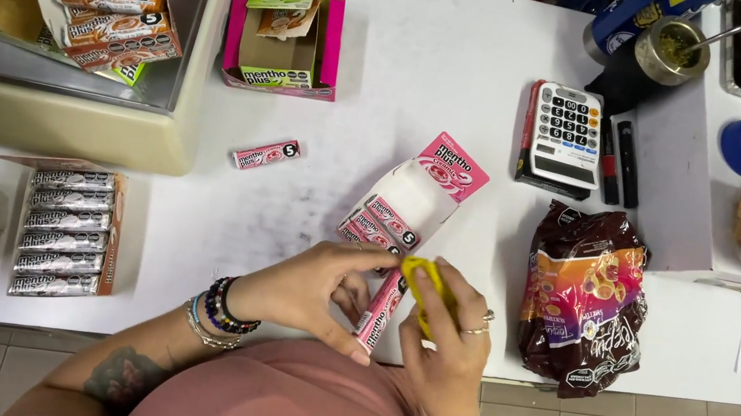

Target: Cleaning a candy display rack with a cloth and stocking it with candy packs at a checkout counter.

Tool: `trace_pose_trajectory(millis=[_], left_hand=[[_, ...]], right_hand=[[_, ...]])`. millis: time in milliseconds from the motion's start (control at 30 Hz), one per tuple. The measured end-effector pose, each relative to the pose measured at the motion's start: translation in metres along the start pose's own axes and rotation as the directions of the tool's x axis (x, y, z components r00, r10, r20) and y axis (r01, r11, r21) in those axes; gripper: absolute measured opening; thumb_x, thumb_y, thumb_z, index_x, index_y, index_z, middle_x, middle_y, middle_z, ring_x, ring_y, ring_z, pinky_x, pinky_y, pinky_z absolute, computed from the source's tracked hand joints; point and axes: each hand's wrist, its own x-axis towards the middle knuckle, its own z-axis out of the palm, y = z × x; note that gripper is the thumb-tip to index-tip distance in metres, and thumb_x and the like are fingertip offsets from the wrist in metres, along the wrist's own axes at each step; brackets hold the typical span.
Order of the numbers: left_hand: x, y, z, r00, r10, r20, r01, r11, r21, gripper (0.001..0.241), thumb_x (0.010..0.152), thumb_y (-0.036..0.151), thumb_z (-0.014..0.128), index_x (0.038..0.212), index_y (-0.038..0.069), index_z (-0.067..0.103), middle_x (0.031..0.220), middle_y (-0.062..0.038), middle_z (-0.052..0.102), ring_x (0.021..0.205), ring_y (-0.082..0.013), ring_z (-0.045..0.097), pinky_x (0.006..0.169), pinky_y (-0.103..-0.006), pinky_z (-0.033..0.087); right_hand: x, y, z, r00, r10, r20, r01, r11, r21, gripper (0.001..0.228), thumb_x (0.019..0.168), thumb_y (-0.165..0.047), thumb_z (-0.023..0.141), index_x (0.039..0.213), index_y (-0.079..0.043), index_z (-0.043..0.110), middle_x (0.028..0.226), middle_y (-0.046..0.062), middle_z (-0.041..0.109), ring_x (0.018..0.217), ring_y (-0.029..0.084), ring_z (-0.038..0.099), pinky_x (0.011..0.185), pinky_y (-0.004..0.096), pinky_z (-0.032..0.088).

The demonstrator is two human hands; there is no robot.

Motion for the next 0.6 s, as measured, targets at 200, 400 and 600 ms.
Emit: trace_pose_trajectory(millis=[200,400,600], left_hand=[[-0.003,0.019,0.006,0.876,0.481,-0.044,-0.439,0.831,0.342,0.092,0.061,0.049,0.088,0.138,0.012,0.055,0.137,-0.006,0.057,0.136,-0.0253,0.046,0.112,-0.0382,0.046],[0.002,0.008,0.012,0.858,0.512,-0.034,-0.455,0.791,0.409,0.092,0.064,0.058,0.083,0.143,0.021,0.054,0.153,-0.008,0.045,0.149,-0.0319,0.036,0.126,-0.0537,0.027],[0.006,0.005,0.014,0.84,0.531,-0.11,-0.45,0.797,0.403,0.087,0.062,0.047,0.088,0.134,0.012,0.056,0.134,-0.004,0.061,0.133,-0.0258,0.053,0.117,-0.0421,0.04]], right_hand=[[-0.011,0.021,0.015,0.637,0.627,0.448,-0.522,-0.076,0.85,0.056,0.078,-0.012,0.068,0.13,0.007,0.063,0.126,0.026,0.068,0.107,0.033,0.065,0.088,0.038,0.049],[-0.027,0.028,0.029,0.605,0.542,0.583,-0.499,-0.312,0.809,0.052,0.078,-0.022,0.07,0.122,0.004,0.06,0.108,0.027,0.069,0.09,0.036,0.07,0.049,0.034,0.048],[-0.052,0.036,0.045,0.581,0.466,0.667,-0.45,-0.499,0.741,0.05,0.075,-0.009,0.069,0.121,0.009,0.06,0.105,0.037,0.066,0.093,0.047,0.068,0.067,0.047,0.058]])
